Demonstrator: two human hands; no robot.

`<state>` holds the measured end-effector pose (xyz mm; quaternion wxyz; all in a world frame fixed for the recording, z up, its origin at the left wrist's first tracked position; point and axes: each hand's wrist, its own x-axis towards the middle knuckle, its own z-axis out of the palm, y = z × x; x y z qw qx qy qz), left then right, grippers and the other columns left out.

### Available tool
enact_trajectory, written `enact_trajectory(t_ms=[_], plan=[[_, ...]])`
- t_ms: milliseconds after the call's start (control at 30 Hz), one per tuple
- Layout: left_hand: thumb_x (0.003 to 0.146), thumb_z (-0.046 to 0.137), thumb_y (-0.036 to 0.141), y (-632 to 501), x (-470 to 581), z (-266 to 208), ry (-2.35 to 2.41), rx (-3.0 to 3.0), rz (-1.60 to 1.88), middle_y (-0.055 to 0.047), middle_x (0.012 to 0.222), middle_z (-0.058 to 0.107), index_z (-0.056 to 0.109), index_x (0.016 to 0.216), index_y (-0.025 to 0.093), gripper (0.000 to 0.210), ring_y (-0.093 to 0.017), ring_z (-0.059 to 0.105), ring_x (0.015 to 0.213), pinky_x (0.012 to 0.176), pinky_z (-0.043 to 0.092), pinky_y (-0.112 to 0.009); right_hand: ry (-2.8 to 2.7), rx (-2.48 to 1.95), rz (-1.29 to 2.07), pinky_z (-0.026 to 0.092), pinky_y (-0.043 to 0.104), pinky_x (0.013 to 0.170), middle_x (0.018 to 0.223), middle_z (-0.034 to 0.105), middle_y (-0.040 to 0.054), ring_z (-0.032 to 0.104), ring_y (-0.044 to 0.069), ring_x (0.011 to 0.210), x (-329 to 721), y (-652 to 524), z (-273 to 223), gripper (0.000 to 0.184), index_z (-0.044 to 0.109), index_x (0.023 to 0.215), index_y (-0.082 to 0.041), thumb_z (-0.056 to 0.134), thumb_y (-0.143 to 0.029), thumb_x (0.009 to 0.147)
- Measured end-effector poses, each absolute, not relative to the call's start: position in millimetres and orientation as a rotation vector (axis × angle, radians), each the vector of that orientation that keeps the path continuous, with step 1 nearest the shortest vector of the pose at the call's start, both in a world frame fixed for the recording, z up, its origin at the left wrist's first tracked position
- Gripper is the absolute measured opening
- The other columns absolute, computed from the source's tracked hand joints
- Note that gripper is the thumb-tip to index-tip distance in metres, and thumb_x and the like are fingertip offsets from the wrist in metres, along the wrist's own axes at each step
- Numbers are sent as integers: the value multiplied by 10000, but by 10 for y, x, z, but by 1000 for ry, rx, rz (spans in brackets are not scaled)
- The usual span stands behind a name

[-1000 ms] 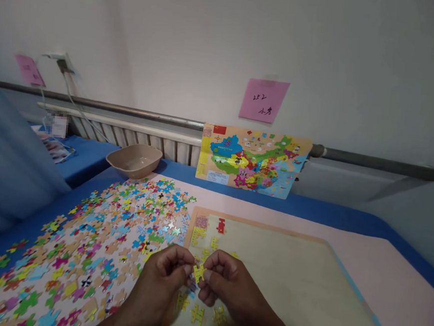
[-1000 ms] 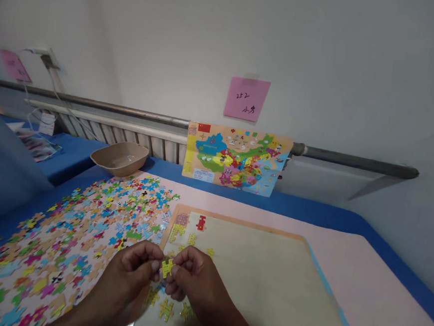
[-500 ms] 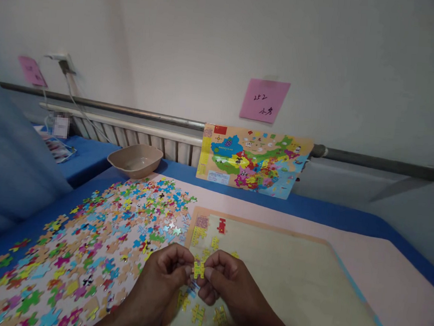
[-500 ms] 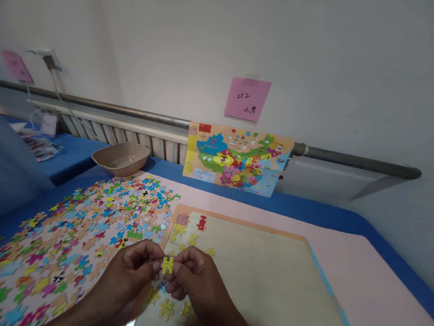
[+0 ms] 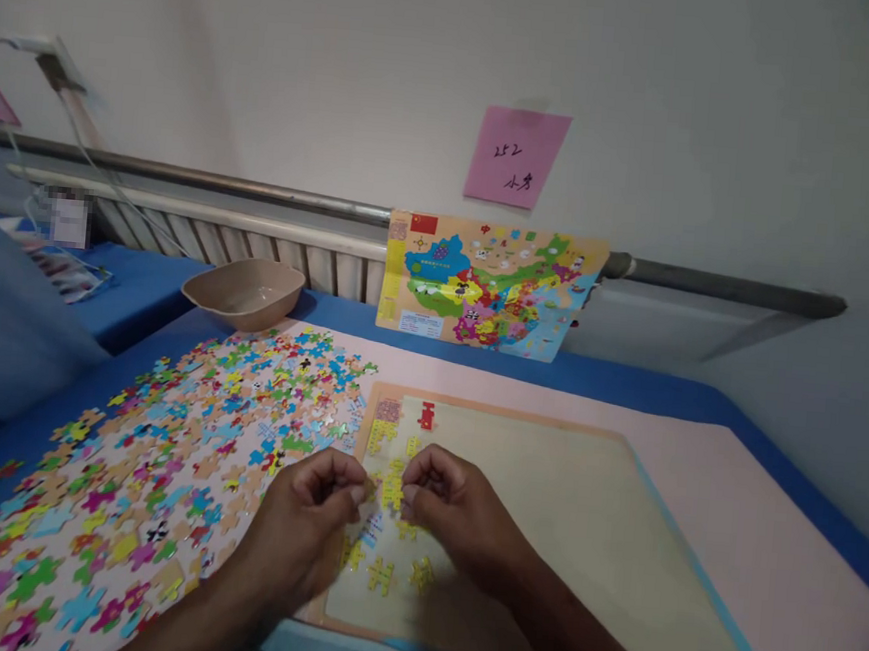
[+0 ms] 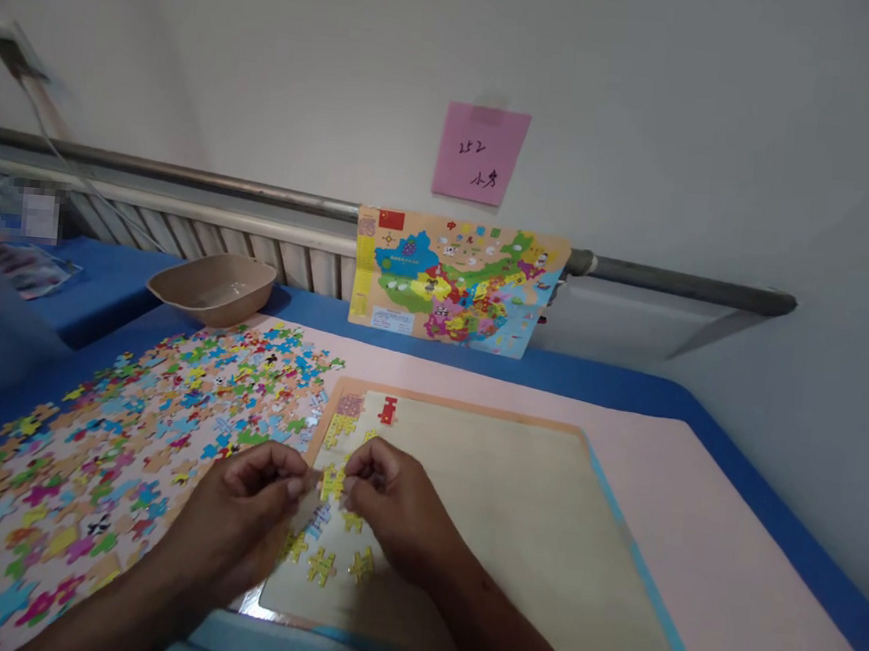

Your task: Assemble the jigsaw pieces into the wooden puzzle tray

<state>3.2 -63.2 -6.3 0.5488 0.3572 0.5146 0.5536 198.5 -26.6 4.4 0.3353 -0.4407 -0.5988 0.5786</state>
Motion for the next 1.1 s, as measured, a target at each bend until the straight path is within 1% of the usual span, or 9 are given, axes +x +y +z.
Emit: enact_trajectory(t_ms=[133, 233, 333, 433, 600, 700, 800, 900, 1100], plan=[[723, 845, 357, -598, -106, -103, 1305, 917, 1269, 24, 711, 635, 719, 825, 179, 240, -99, 522, 618, 570, 405, -191, -1645, -1245, 1334, 363, 255, 596, 706, 595, -34, 505, 126, 647, 2250, -72, 20, 90, 598, 835, -214, 603, -295, 796], [798, 791, 396, -594, -156, -152, 1339, 1005, 1230, 30, 718, 614, 699, 835, 192, 227, -107, 514, 637, 582, 403, -196, -1717, -1350, 1254, 322, 251, 561, 698, 559, -39, 456, 121, 623, 2444, 56, -5, 107, 588, 835, -215, 587, -318, 806], [849, 733, 373, -609, -152, -200, 1365, 1142, 1170, 20, 750, 630, 699, 834, 197, 180, -123, 537, 689, 618, 417, -210, -1792, -1432, 1191, 302, 247, 549, 680, 523, -49, 414, 116, 599, 2544, 102, -14, 79, 577, 829, -217, 562, -291, 805], [880, 679, 346, -628, -154, -226, 1397, 1250, 1126, 12, 774, 648, 706, 844, 204, 149, -145, 571, 736, 650, 433, -228, -1844, -1439, 1181, 286, 247, 540, 668, 518, -52, 403, 115, 590, 2568, 93, -6, 43, 585, 821, -216, 570, -249, 799], [946, 613, 350, -672, -231, -137, 1490, 1455, 1099, 4, 801, 669, 713, 877, 217, 180, -169, 612, 767, 670, 454, -258, -1931, -1494, 1050, 299, 251, 563, 687, 541, -43, 423, 122, 616, 2570, 76, 37, 44, 586, 829, -213, 547, -227, 843], [998, 532, 294, -732, -229, -47, 1439, 1773, 981, 2, 830, 691, 701, 886, 229, 212, -164, 638, 778, 687, 453, -267, -1937, -1502, 997, 312, 257, 584, 698, 549, -36, 433, 128, 630, 2568, 85, 50, 72, 586, 827, -211, 533, -240, 866], [983, 468, 190, -809, -136, -59, 1243, 2262, 802, 3, 780, 678, 643, 819, 225, 242, -162, 632, 706, 638, 405, -286, -1972, -1489, 971, 316, 263, 598, 703, 553, -33, 441, 135, 643, 2565, 91, 42, 87, 596, 832, -211, 527, -240, 875], [954, 456, 131, -873, -15, -197, 1099, 2594, 714, 2, 703, 643, 586, 769, 223, 244, -171, 603, 614, 575, 341, -315, -2014, -1502, 911, 322, 269, 614, 721, 580, -27, 466, 142, 661, 2564, 86, 31, 99, 598, 845, -213, 523, -245, 902], [968, 505, 126, -904, 66, -410, 1061, 2724, 651, 11, 707, 646, 571, 803, 236, 209, -184, 611, 604, 569, 347, -335, -2082, -1521, 765, 347, 283, 670, 814, 667, 0, 544, 159, 722, 2556, 68, 27, 93, 595, 866, -213, 523, -206, 924]])
